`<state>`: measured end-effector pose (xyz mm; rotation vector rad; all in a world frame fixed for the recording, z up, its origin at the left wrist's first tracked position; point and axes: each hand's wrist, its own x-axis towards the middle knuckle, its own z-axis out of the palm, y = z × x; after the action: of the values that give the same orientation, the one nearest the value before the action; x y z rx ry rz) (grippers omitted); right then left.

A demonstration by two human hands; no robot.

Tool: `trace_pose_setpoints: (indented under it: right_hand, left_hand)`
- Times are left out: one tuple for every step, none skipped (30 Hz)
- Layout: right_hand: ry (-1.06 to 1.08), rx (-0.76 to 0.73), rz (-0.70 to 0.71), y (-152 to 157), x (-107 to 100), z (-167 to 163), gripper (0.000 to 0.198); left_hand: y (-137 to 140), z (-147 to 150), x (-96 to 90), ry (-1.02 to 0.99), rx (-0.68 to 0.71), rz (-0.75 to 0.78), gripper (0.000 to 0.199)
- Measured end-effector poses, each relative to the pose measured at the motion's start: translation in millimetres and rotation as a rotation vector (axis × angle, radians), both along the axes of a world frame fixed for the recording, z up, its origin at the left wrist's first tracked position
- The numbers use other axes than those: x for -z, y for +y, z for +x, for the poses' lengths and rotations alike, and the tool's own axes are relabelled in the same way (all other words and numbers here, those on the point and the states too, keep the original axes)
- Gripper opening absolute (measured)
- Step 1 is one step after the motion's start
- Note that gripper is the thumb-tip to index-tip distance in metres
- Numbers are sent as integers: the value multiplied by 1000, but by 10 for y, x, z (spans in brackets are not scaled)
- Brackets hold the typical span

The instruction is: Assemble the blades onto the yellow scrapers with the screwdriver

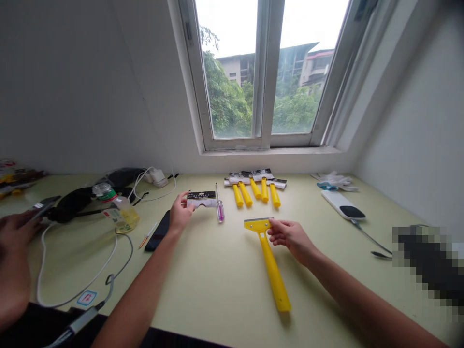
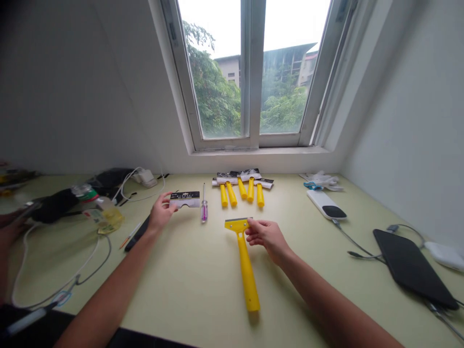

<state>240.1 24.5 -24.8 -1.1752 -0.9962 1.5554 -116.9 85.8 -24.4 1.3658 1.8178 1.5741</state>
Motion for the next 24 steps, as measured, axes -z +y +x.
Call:
trace_pose_setpoints:
  right_hand:
    - [-9, -2, -23, -1, 10, -18, 36]
    - [-9, 5, -42, 0, 15, -44, 36]
    - [-3, 19, -59, -1, 16, -78, 35]
    - [-4, 31, -68, -4, 15, -119, 35]
    - [-14, 36, -72, -10, 14, -162, 35]
    - [-31, 34, -71, -18, 14, -201, 35]
    - [-57, 23, -68, -27, 15, -228, 35]
    - [-92, -1, -64, -35, 17, -235, 35]
    - [-130, -29, -67, -39, 19, -218, 36]
    - [-176, -62, -77, -36, 19, -174, 38]
    - [-245, -91, -91, -24, 15, -106, 41]
    - [-337, -114, -98, -1, 3, -24, 45]
    - [-448, -125, -97, 34, -19, 62, 51]
    - [-568, -122, -82, 81, -50, 135, 56]
    - [-689, -106, -50, 137, -90, 179, 60]
    - [-799, -80, 2, 198, -136, 181, 60]
    - [-888, -55, 65, 259, -186, 129, 57]
    - [-963, -37, 142, 314, -234, 20, 51]
    - [-1024, -32, 227, 364, -276, -141, 47]
    - [-1066, -61, 302, 406, -310, -345, 44]
    - [-1096, -102, 370, 444, -335, -576, 45]
    - [-1117, -149, 432, 481, -350, -817, 47]
    - [-1141, -180, 473, 519, -357, -1049, 53]
    - [-1163, -211, 500, 559, -358, -1256, 59]
  left_hand:
    - [-15, 13, 21, -26, 5, 9, 52]
    - [-29, 26, 36, -54, 11, 15, 47]
    - [-38, 38, 47, -82, 17, 17, 43]
    - [-44, 48, 55, -112, 24, 16, 38]
    - [-46, 55, 62, -143, 32, 12, 34]
    - [-46, 62, 70, -174, 41, 5, 31]
    - [-44, 66, 79, -205, 49, -3, 28]
    - [-42, 69, 89, -233, 55, -11, 26]
    - [-39, 71, 99, -258, 58, -17, 26]
    - [-35, 71, 109, -280, 58, -20, 27]
    - [-30, 69, 119, -296, 56, -22, 28]
    - [-23, 65, 129, -308, 52, -23, 29]
    - [-13, 61, 140, -315, 48, -24, 30]
    - [-2, 56, 151, -318, 42, -25, 30]
    - [11, 51, 164, -316, 36, -26, 31]
    - [25, 48, 178, -309, 29, -28, 32]
    - [37, 45, 192, -300, 23, -31, 32]
    - [48, 43, 204, -287, 17, -35, 33]
    - [54, 42, 214, -270, 11, -42, 33]
    - [56, 39, 219, -251, 4, -51, 33]
    - [53, 34, 220, -229, -3, -61, 34]
    - [46, 27, 215, -205, -11, -71, 33]
    - [36, 16, 207, -181, -17, -81, 33]
    - [24, 3, 196, -158, -17, -90, 33]
